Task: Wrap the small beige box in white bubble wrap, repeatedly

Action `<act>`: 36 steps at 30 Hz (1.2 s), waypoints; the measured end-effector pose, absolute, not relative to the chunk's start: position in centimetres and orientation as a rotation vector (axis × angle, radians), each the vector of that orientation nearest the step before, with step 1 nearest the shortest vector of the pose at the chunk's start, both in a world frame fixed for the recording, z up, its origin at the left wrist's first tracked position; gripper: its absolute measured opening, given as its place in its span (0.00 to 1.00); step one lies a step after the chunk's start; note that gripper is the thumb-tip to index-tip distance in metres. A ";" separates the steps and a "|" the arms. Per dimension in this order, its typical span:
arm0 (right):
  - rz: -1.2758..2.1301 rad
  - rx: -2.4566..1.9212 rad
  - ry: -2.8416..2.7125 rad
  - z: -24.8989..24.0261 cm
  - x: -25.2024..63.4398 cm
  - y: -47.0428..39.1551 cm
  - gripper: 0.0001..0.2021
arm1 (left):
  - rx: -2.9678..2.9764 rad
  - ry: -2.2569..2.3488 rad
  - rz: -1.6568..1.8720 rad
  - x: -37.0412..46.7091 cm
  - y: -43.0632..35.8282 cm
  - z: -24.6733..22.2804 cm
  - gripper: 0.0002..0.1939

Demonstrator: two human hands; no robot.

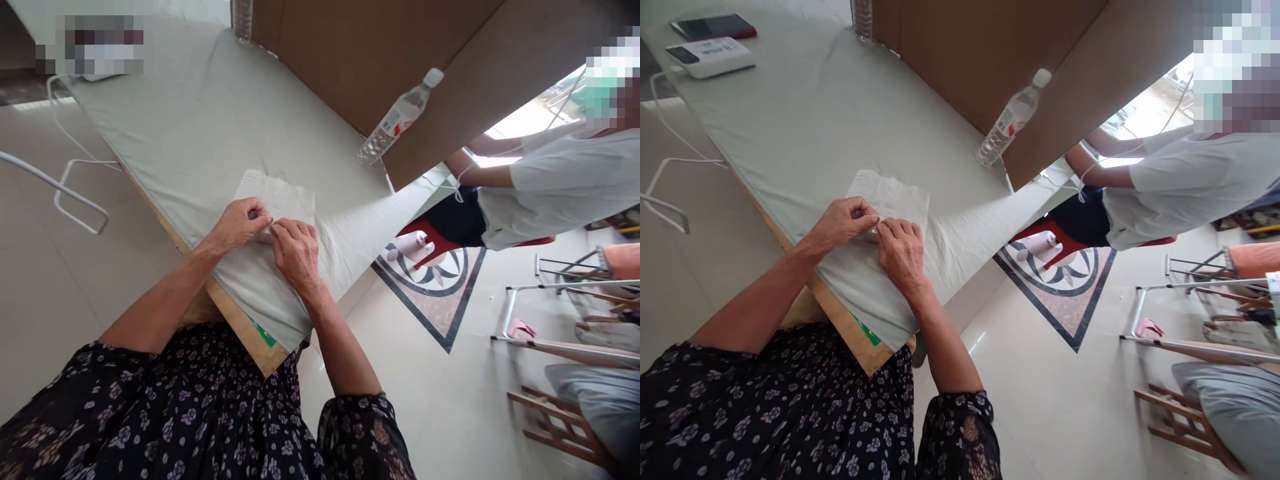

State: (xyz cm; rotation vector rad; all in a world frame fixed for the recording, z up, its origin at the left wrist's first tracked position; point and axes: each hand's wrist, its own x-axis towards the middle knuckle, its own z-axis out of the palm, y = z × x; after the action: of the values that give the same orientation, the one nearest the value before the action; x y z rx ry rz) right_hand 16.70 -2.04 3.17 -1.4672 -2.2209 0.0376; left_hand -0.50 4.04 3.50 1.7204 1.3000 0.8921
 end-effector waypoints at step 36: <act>-0.220 -1.457 -2.576 5.3 16.1 -0.5 0.13 | 1.623 1.762 0.619 -2.9 3.3 6.1 0.09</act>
State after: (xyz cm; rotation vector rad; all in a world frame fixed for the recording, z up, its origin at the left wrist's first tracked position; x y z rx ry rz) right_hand 16.06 -0.51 5.33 -1.4575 -2.5756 -0.2202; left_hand -2.86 3.35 6.14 1.6230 1.7623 0.6187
